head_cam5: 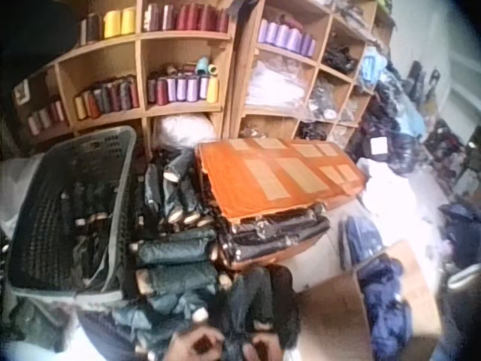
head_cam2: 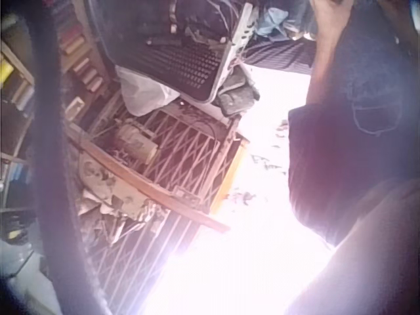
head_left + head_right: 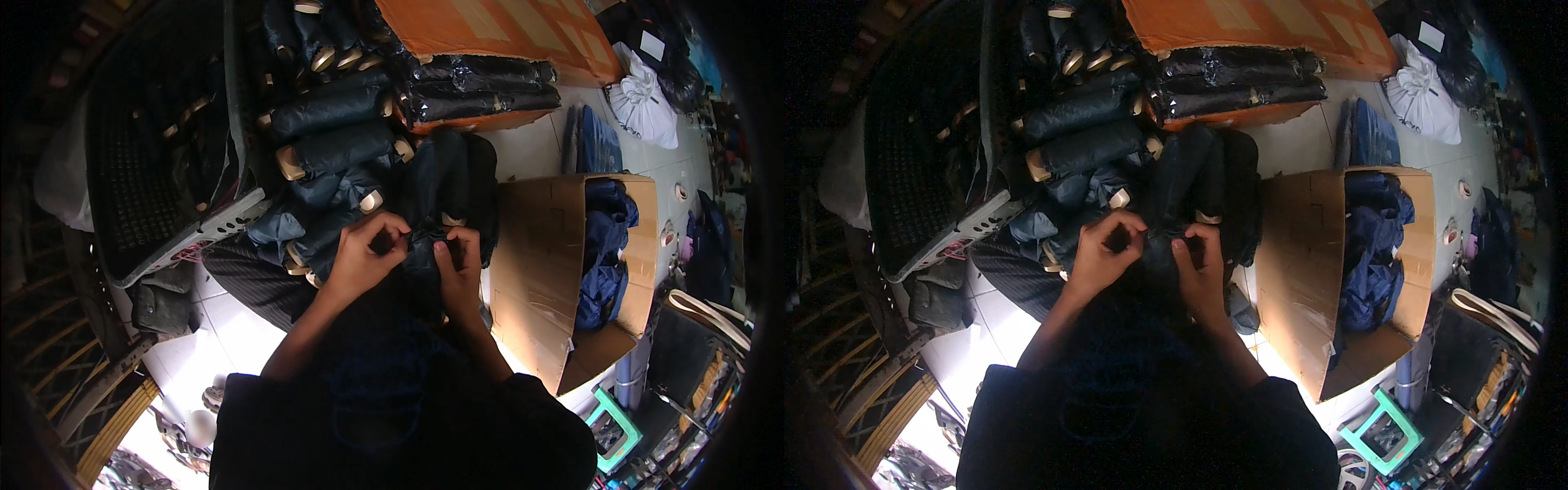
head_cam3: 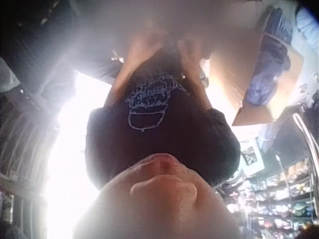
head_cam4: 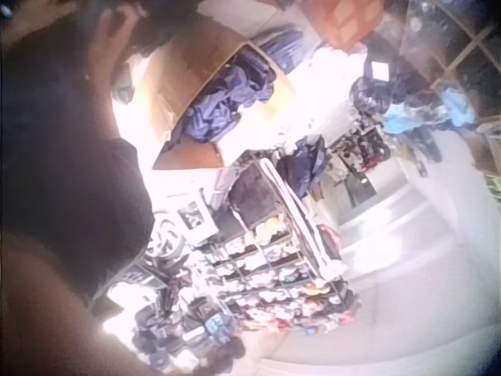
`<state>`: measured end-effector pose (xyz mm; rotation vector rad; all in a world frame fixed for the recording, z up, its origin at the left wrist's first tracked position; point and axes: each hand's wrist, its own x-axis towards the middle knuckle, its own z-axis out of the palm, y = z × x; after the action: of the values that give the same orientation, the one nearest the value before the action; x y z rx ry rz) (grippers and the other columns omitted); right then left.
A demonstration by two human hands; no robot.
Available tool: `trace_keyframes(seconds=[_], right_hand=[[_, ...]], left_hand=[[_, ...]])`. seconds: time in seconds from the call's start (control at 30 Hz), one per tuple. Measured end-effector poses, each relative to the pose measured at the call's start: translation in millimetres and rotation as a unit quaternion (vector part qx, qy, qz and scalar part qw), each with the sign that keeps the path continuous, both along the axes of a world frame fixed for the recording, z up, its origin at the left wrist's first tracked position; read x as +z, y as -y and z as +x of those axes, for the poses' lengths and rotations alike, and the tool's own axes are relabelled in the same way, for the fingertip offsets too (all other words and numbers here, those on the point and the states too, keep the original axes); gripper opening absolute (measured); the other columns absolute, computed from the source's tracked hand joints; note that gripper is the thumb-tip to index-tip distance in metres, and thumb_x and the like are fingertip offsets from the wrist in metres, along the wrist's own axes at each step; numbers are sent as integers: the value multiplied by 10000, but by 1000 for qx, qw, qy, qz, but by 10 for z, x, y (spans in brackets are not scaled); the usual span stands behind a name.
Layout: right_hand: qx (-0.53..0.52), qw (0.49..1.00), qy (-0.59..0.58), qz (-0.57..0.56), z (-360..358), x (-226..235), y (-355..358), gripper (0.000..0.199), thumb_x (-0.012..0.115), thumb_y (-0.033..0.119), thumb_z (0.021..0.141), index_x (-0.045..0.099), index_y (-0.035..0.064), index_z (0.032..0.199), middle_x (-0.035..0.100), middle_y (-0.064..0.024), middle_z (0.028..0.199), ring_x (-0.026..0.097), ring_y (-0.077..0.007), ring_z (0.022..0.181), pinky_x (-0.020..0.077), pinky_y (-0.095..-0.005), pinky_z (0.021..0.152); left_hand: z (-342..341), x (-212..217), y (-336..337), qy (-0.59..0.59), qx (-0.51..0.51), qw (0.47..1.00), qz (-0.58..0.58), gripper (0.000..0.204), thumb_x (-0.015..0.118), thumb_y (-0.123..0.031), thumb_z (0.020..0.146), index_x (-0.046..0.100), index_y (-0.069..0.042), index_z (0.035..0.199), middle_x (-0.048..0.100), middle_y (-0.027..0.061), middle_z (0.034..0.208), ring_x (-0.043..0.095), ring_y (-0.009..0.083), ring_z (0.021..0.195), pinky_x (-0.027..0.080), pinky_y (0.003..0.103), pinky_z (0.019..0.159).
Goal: The person sits on the floor and repeatedly wraps dark fabric pieces around cylindrical wooden forms. They pick up each form, wrap the fabric tightly, and place the finished bundle into a nearby basket.
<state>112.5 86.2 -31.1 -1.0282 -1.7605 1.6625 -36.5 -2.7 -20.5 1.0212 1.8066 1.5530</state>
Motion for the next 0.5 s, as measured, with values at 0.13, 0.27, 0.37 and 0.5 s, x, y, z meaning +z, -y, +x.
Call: trace_keyframes(seconds=[0.13,0.27,0.37,0.5], right_hand=[[4,1000,10,8,-18,7,-1,164,584,65,880,486,53,1012,507,-43,958,491,-124,900,391,-249,808],[-11,998,13,58,-45,-31,14,127,584,69,877,512,47,979,553,-62,938,531,-145,881,412,-260,779],[-17,997,36,72,-67,-18,40,113,583,48,864,520,31,957,585,-102,903,575,-180,852,432,-280,754],[-29,992,65,101,-55,-23,93,118,580,4,840,519,16,940,586,-126,867,597,-208,831,443,-295,745]], left_hand=[[179,-206,-57,98,99,990,-11,82,640,27,792,571,-4,822,571,47,724,531,102,602,410,231,551],[348,-36,-137,-7,149,988,44,85,643,12,805,560,3,811,578,94,758,554,155,664,423,255,604],[342,-135,-86,-232,82,966,80,110,660,22,765,571,-27,807,575,87,787,553,228,703,413,308,632],[409,-209,-45,-308,30,945,108,129,686,-11,731,589,-50,806,563,61,789,543,237,745,405,358,667]])
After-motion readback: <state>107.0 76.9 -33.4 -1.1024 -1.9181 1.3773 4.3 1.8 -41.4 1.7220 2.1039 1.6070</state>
